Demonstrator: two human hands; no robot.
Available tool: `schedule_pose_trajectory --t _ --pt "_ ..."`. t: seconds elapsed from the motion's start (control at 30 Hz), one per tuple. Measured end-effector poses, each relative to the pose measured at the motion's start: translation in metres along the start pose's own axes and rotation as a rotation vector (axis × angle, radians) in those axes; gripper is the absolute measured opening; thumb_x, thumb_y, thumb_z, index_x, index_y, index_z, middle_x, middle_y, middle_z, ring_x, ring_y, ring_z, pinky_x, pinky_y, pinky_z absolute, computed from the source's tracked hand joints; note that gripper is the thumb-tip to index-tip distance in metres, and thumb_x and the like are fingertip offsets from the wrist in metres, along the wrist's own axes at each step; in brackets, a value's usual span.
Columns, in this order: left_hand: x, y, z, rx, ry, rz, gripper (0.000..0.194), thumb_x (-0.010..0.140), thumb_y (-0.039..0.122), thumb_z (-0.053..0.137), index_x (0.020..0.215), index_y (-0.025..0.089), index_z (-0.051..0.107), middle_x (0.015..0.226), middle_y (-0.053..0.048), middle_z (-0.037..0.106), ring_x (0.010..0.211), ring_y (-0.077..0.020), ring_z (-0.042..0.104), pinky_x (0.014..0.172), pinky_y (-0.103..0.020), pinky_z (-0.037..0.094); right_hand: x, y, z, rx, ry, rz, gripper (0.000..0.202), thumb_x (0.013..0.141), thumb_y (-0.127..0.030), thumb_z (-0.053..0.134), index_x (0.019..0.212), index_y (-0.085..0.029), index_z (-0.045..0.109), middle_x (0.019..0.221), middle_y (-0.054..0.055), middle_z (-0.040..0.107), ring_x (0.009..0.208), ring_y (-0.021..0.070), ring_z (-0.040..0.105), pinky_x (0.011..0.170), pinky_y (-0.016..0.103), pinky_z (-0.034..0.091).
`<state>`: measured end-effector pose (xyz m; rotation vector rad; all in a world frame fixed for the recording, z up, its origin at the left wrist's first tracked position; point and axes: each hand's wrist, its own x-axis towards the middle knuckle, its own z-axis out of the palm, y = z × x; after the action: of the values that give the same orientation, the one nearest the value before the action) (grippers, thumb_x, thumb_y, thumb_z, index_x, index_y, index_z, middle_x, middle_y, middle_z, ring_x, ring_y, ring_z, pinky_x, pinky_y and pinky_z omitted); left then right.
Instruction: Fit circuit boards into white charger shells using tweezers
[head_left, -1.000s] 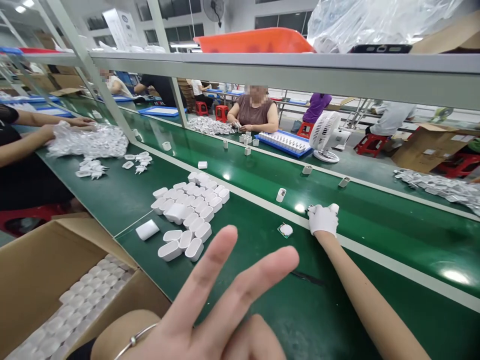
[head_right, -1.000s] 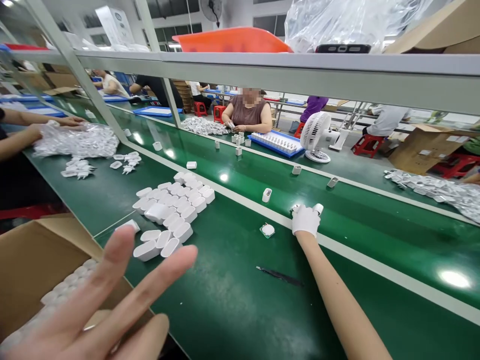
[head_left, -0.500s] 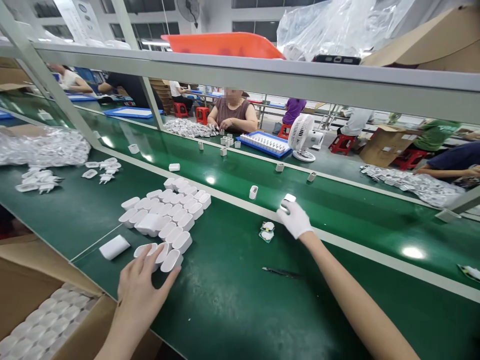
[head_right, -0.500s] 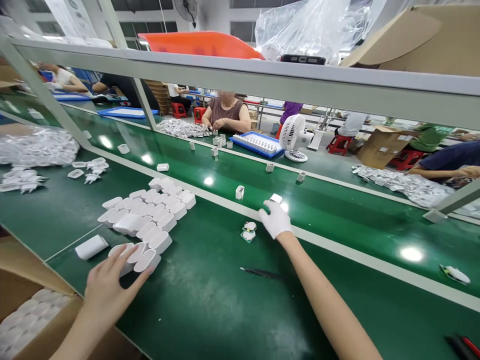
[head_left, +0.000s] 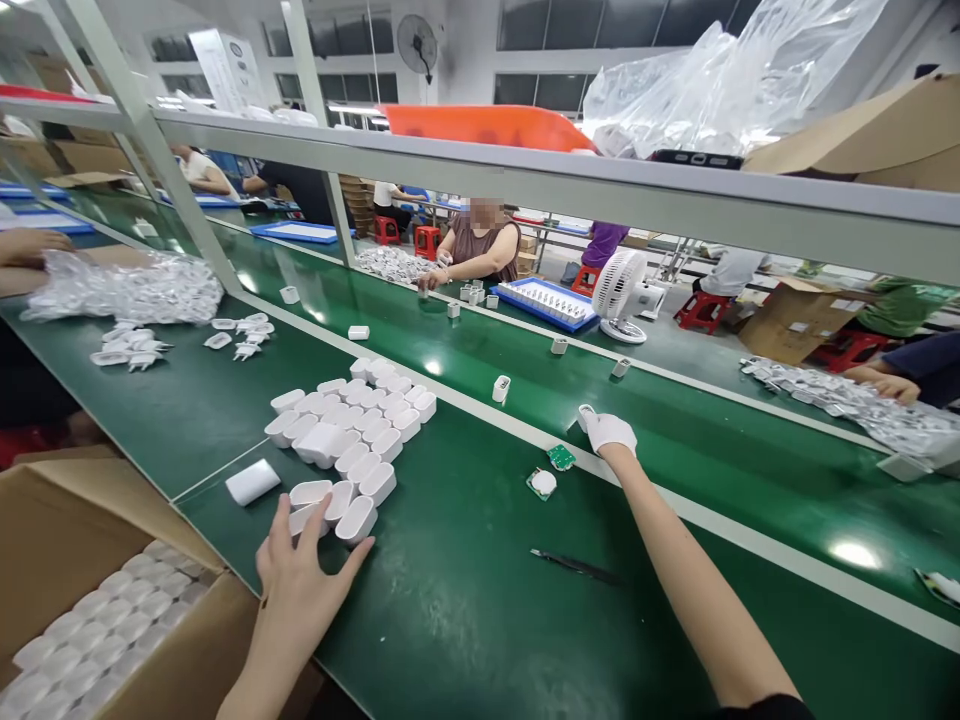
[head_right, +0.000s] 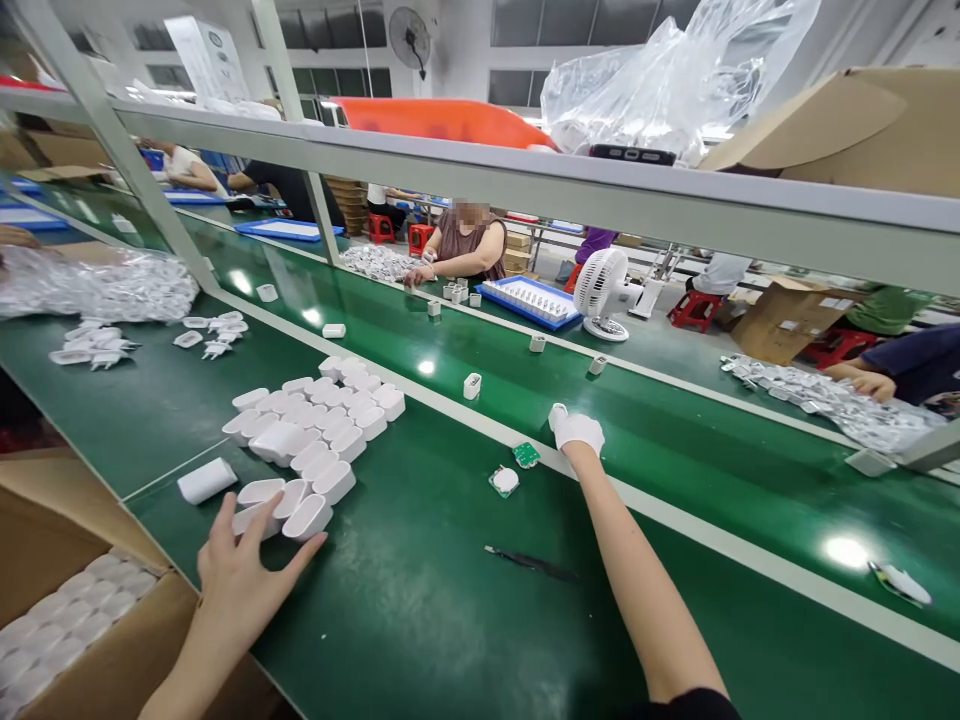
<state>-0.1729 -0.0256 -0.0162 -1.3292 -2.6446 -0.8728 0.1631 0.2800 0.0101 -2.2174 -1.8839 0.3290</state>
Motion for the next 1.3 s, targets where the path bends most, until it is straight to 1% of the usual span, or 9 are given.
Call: schedule_pose_trajectory --t 0.1,0.2,0.37,0.57,0.73,0.83,1.0,1.13,1.3 --pt "0.000 0.004 0.003 -0.004 0.062 0.006 0.061 0.076 0.053 0.056 0.126 0.020 0.051 0.148 -0.014 0.005 0.130 -0.0429 0.020 0.099 -0.057 0.030 -0.015 -0.001 -0.007 -0.028 0.081 0.019 0.061 0.088 -0.052 0.027 0.106 -0.007 0.064 0.110 0.025 0.058 0.104 0.0361 0.053 0.081 0.046 0.041" --pt "0.000 0.010 0.004 -0.006 0.133 0.067 0.046 0.077 0.049 0.056 0.109 0.017 0.064 0.149 -0.012 0.003 0.131 -0.0424 0.018 0.103 -0.055 0.026 -0.039 -0.009 -0.008 -0.017 0.141 -0.120 0.054 0.089 -0.050 0.029 0.124 -0.017 0.053 0.130 0.017 0.046 0.116 0.0310 0.044 0.090 0.042 0.037" --pt "-0.004 0.026 -0.003 0.015 0.241 0.035 0.030 0.079 0.043 0.056 0.087 0.017 0.068 0.148 -0.007 0.018 0.132 -0.0379 0.017 0.103 -0.055 0.023 -0.072 -0.022 0.007 0.004 -0.028 -0.308 0.037 0.071 -0.048 0.059 0.098 -0.025 0.068 0.099 0.007 0.066 0.087 0.0237 0.061 0.072 0.030 0.044" --pt "-0.012 0.039 -0.002 -0.060 0.252 0.131 0.021 0.076 0.040 0.059 0.080 0.020 0.065 0.141 -0.004 0.036 0.124 -0.0350 0.029 0.095 -0.050 0.031 -0.099 0.005 0.002 0.051 -0.019 -0.281 0.039 0.086 -0.035 0.036 0.113 -0.022 0.061 0.091 0.004 0.069 0.083 0.0177 0.062 0.074 0.025 0.044" --pt "-0.018 0.052 0.012 -0.050 0.086 0.313 0.018 0.071 0.036 0.063 0.082 0.022 0.063 0.122 -0.006 0.056 0.107 -0.0324 0.045 0.087 -0.049 0.032 -0.127 0.062 -0.008 -0.014 0.009 -0.194 0.032 0.083 -0.027 0.041 0.098 -0.020 0.069 0.094 0.008 0.066 0.091 0.0244 0.059 0.076 0.032 0.043" --pt "-0.020 0.059 0.024 -0.053 -0.028 0.389 0.018 0.076 0.031 0.058 0.091 0.022 0.060 0.118 -0.008 0.057 0.104 -0.0301 0.049 0.085 -0.048 0.033 -0.145 0.083 -0.009 -0.042 0.091 -0.098 0.040 0.087 -0.034 0.036 0.116 -0.018 0.059 0.103 0.013 0.059 0.096 0.0281 0.056 0.076 0.037 0.043" --pt "-0.023 0.073 0.034 -0.157 -0.182 0.535 0.027 0.087 0.028 0.045 0.112 0.023 0.054 0.134 -0.011 0.040 0.100 -0.0265 0.055 0.077 -0.041 0.046 -0.171 0.062 -0.002 0.044 0.118 -0.173 0.054 0.082 -0.054 0.044 0.129 -0.026 0.044 0.109 0.009 0.055 0.097 0.0255 0.055 0.076 0.035 0.043" --pt "-0.024 0.103 0.033 -0.235 -0.277 0.659 0.020 0.087 0.021 0.043 0.095 0.021 0.062 0.144 -0.009 0.023 0.092 -0.0231 0.058 0.064 -0.033 0.052 -0.171 0.040 0.009 0.012 0.010 -0.161 0.053 0.071 -0.048 0.059 0.118 -0.026 0.052 0.096 0.008 0.060 0.092 0.0279 0.055 0.069 0.035 0.043" --pt "-0.025 0.145 0.050 -0.389 -0.509 0.715 0.044 0.081 0.013 0.050 0.123 0.025 0.046 0.130 -0.008 0.043 0.102 -0.0230 0.056 0.077 -0.035 0.052 -0.167 0.051 0.018 0.230 0.102 -0.113 0.035 0.069 -0.034 0.061 0.102 -0.023 0.058 0.092 0.005 0.064 0.089 0.0244 0.059 0.077 0.037 0.046"
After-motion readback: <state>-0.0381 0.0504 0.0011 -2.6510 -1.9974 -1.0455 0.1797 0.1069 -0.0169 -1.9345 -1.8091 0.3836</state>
